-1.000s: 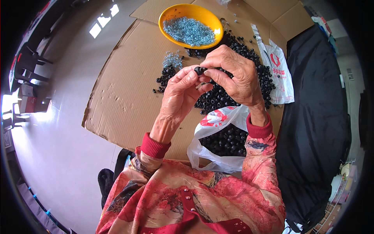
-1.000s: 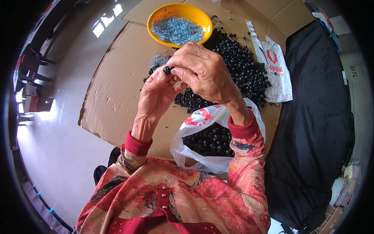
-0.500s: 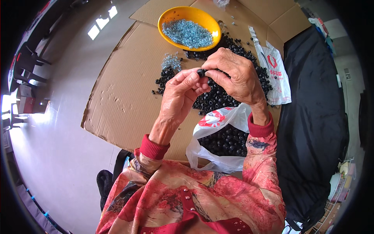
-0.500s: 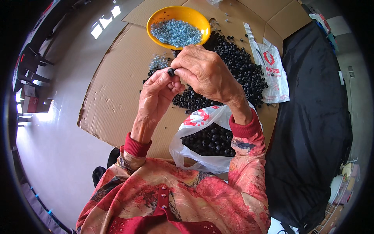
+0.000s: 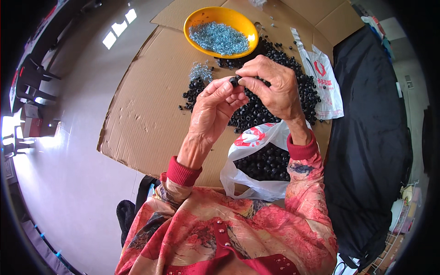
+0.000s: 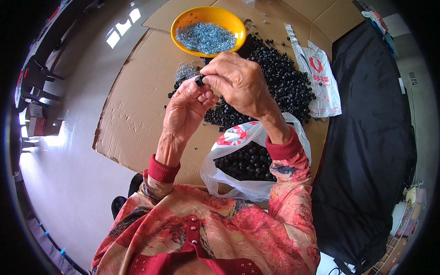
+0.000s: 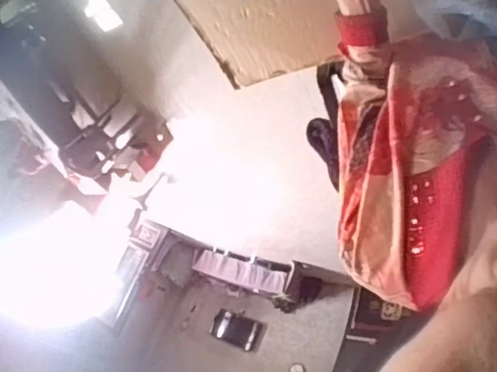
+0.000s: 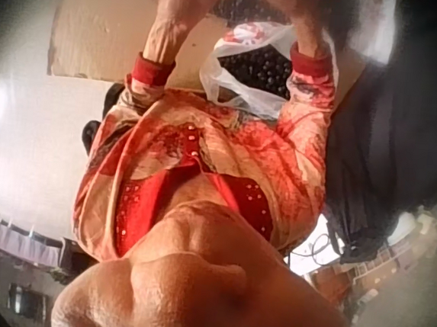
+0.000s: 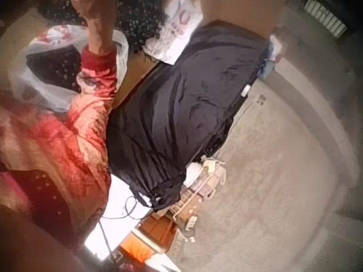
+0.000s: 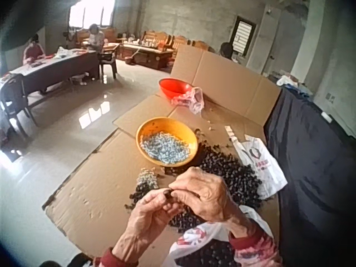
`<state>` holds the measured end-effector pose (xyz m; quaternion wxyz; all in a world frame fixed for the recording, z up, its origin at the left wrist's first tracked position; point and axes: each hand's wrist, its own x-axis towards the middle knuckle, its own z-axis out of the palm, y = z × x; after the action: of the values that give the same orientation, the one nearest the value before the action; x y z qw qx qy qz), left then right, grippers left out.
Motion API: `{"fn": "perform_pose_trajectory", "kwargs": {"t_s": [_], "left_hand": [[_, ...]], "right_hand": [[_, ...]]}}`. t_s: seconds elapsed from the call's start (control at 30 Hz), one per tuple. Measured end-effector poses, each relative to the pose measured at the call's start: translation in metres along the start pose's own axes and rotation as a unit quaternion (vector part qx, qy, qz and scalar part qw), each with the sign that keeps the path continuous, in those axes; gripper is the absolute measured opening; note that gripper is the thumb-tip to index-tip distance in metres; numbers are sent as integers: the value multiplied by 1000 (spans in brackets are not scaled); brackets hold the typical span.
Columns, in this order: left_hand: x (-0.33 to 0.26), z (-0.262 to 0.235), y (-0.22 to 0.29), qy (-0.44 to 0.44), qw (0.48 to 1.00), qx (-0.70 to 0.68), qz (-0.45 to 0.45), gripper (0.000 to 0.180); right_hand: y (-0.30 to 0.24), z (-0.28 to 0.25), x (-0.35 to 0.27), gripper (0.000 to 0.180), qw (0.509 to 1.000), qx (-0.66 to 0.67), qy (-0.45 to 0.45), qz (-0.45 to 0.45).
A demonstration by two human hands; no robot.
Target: The person assembles small components by inserting metal pins into black rubber grommets by hand and placing the assembled pieces into a plastic bag.
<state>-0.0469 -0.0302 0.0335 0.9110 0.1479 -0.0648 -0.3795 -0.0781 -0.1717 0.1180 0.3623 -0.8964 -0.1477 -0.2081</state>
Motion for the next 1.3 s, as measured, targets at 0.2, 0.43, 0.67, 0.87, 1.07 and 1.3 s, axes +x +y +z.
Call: {"fn": "perform_pose_trajectory", "kwargs": {"t_s": [0.2,0.43,0.67,0.87,1.07,1.3], "left_hand": [[2,11,-3,24,999,-39,-5,22],[0,15,-3,9,999,-32,-10,21],[1,15,-6,-3,999,-37,-13,23],[4,16,-8,-14,997,-70,-40,28],[-2,15,-8,-14,996,-71,-42,32],[4,12,-14,-11,995,-74,-65,32]], "right_hand": [[0,4,-8,29,987,-121,41,-93],[3,6,-10,28,981,-133,68,-123],[3,6,-13,26,981,-122,83,-128],[7,5,-16,25,981,-122,79,-129],[5,10,-23,22,984,-89,82,-133],[15,9,-28,23,978,-99,95,-160]]}}
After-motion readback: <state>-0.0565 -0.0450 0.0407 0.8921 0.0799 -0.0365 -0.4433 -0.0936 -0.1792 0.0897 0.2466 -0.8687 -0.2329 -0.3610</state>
